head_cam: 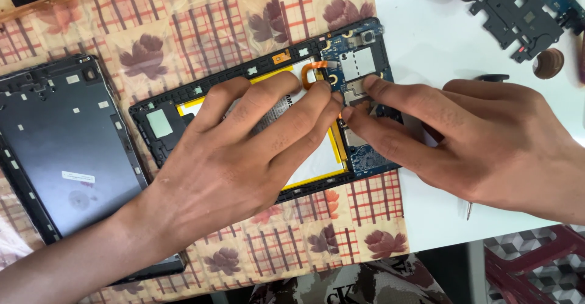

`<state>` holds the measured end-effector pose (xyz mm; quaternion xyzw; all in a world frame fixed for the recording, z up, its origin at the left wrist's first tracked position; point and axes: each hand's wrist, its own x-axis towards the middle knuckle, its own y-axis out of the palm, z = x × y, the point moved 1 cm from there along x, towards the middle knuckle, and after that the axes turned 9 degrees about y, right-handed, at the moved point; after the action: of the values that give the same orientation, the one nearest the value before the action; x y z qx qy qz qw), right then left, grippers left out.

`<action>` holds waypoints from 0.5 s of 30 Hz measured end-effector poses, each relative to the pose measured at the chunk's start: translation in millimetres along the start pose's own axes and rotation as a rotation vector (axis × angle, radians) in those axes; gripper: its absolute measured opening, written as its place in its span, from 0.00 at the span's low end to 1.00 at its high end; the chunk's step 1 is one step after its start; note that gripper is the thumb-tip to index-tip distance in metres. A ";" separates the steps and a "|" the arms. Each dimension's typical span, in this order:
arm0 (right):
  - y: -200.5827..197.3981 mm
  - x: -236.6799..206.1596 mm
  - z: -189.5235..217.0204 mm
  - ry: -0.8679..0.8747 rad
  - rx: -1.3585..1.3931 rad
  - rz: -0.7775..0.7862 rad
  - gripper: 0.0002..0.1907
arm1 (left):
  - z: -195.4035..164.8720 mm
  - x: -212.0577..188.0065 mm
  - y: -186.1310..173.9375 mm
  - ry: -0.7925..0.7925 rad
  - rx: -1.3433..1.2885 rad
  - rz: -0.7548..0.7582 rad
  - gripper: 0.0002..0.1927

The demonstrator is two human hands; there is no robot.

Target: The person disassembles a smartphone by removing screws and detaching internal components. They use a screwdriver to loosen screws and carefully lift the motherboard and other parts from the phone chassis.

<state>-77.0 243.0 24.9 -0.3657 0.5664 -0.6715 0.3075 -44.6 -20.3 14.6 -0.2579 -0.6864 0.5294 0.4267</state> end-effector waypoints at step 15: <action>-4.5 -2.2 2.0 -0.016 -0.080 0.013 0.25 | -0.4 4.2 -3.7 0.055 0.206 0.034 0.15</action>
<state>-74.2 244.4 29.3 -0.3793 0.5926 -0.6434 0.3017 -46.0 -17.8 19.5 -0.2387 -0.6117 0.5972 0.4606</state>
